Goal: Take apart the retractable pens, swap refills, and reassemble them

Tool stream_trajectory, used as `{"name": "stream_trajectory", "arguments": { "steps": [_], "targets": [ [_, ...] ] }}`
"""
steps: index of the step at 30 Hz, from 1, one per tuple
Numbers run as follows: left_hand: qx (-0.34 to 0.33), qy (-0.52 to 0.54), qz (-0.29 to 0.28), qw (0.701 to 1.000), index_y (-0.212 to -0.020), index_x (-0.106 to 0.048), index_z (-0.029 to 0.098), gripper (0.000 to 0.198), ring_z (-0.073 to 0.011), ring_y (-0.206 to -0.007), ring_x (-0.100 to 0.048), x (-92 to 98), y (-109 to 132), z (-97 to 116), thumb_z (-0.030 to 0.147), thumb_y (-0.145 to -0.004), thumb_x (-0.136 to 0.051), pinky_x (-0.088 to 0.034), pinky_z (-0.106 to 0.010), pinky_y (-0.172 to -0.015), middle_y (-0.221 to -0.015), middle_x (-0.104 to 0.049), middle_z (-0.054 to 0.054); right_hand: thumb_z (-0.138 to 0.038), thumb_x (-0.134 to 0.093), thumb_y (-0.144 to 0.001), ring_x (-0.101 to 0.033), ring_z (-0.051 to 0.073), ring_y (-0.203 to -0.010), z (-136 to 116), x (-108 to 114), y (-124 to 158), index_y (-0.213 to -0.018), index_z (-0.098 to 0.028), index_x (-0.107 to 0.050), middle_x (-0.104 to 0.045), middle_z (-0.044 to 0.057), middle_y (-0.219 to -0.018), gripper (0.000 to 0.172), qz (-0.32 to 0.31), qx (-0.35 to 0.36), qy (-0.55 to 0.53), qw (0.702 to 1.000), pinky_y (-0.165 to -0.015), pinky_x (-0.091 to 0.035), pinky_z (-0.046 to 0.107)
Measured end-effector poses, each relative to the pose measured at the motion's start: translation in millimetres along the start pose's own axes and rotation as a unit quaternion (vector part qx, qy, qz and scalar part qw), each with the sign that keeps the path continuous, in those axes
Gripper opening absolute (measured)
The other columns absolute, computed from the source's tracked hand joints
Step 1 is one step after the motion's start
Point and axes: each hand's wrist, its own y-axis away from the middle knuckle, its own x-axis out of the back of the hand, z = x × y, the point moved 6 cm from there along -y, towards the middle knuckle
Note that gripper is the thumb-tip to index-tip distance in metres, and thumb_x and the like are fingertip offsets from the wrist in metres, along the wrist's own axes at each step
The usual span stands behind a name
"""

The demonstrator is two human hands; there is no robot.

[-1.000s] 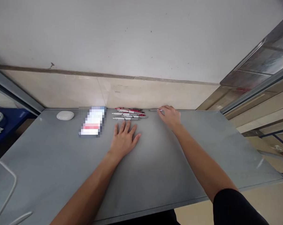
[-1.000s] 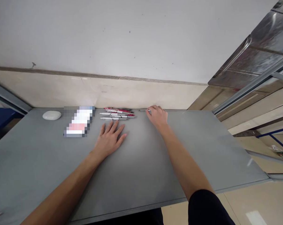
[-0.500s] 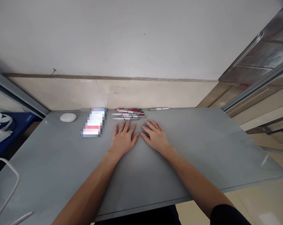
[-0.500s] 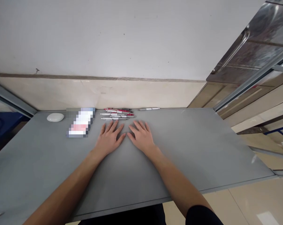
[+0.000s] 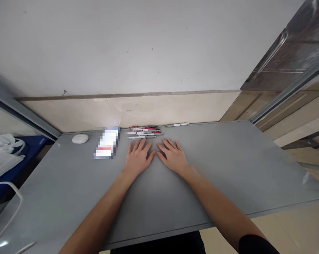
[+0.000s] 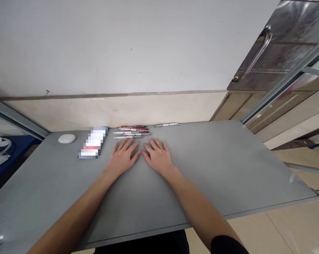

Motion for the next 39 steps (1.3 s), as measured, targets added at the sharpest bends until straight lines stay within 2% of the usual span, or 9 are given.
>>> {"name": "stream_trajectory", "arguments": {
  "steps": [8,15,21,25,29,32,34,37,39],
  "targets": [
    [-0.009,-0.018,0.023,1.0,-0.119,-0.062,0.019,0.035,-0.0292,-0.111,-0.057,5.1,-34,-23,0.026,-0.092,-0.042,-0.038,-0.046,-0.098,-0.121,-0.063,-0.013,-0.044,-0.034,-0.095,-0.04,0.027,-0.135,0,-2,-1,-0.13,-0.028,-0.054,-0.048,0.006,-0.144,0.043,-0.001,0.003,0.004,1.0,-0.112,-0.026,0.054],
    [-0.034,-0.046,-0.009,0.998,-0.111,-0.066,0.018,0.031,-0.0298,-0.108,-0.056,-2.7,-45,-27,0.017,-0.092,-0.041,-0.042,-0.044,-0.09,-0.113,-0.063,-0.014,-0.043,-0.034,-0.095,-0.041,0.028,-0.135,0,0,-1,-0.13,-0.028,-0.054,-0.048,0.007,-0.144,0.043,-0.005,0.004,0.006,1.0,-0.112,-0.027,0.054],
    [-0.012,-0.009,-0.029,0.999,-0.107,-0.067,0.019,0.032,-0.0275,-0.105,-0.057,-8.6,-45,-28,0.014,-0.092,-0.039,-0.046,-0.04,-0.087,-0.108,-0.062,-0.014,-0.043,-0.035,-0.095,-0.041,0.028,-0.135,0,0,0,-0.13,-0.029,-0.054,-0.048,0.007,-0.144,0.043,-0.005,0.004,0.011,1.0,-0.112,-0.027,0.054],
    [-0.01,0.02,-0.015,1.0,-0.111,-0.065,0.018,0.035,-0.0272,-0.108,-0.056,-6.1,-42,-26,0.012,-0.092,-0.037,-0.046,-0.04,-0.09,-0.112,-0.062,-0.014,-0.043,-0.034,-0.095,-0.039,0.029,-0.135,-2,1,-1,-0.131,-0.028,-0.053,-0.047,0.008,-0.144,0.044,-0.017,0.01,0.022,1.0,-0.111,-0.027,0.055],
    [0.046,0.149,0.011,0.988,-0.112,-0.065,0.019,0.033,-0.0257,-0.104,-0.059,6.5,-40,-25,0.016,-0.092,-0.039,-0.048,-0.038,-0.085,-0.109,-0.066,-0.01,-0.043,-0.034,-0.095,-0.041,0.028,-0.134,-3,7,-3,-0.132,-0.025,-0.053,-0.05,0.009,-0.142,0.045,-0.014,0.015,0.012,1.0,-0.112,-0.028,0.051],
    [0.125,0.322,0.018,0.938,-0.106,-0.068,0.021,0.027,-0.0223,-0.089,-0.063,16.8,-36,-28,0.024,-0.089,-0.047,-0.05,-0.035,-0.081,-0.099,-0.07,-0.007,-0.044,-0.034,-0.095,-0.043,0.025,-0.132,-1,18,-7,-0.131,-0.025,-0.054,-0.052,0.007,-0.14,0.045,-0.003,-0.018,-0.053,0.998,-0.111,-0.033,0.044],
    [0.169,0.437,-0.004,0.883,-0.101,-0.069,0.021,0.024,-0.0213,-0.084,-0.063,20.0,-32,-28,0.032,-0.085,-0.056,-0.05,-0.035,-0.078,-0.094,-0.07,-0.005,-0.046,-0.032,-0.095,-0.049,0.022,-0.127,2,28,-11,-0.131,-0.027,-0.053,-0.055,0.004,-0.137,0.045,-0.002,-0.059,-0.146,0.988,-0.106,-0.04,0.04],
    [0.195,0.639,-0.1,0.738,-0.106,-0.067,0.02,0.034,-0.0174,-0.077,-0.062,17.3,-23,-16,0.043,-0.081,-0.062,-0.05,-0.033,-0.072,-0.092,-0.068,-0.006,-0.051,-0.033,-0.094,-0.056,0.02,-0.121,5,42,-18,-0.124,-0.031,-0.058,-0.062,0.0,-0.129,0.044,0.013,-0.122,-0.29,0.949,-0.102,-0.044,0.039],
    [0.191,0.705,-0.139,0.669,-0.103,-0.068,0.02,0.033,-0.0153,-0.077,-0.06,17.4,-18,-9,0.043,-0.079,-0.065,-0.05,-0.031,-0.071,-0.096,-0.067,-0.006,-0.053,-0.034,-0.093,-0.057,0.02,-0.119,5,49,-23,-0.119,-0.031,-0.061,-0.064,0.0,-0.125,0.044,0.023,-0.143,-0.378,0.914,-0.1,-0.045,0.038]
  ]
}}
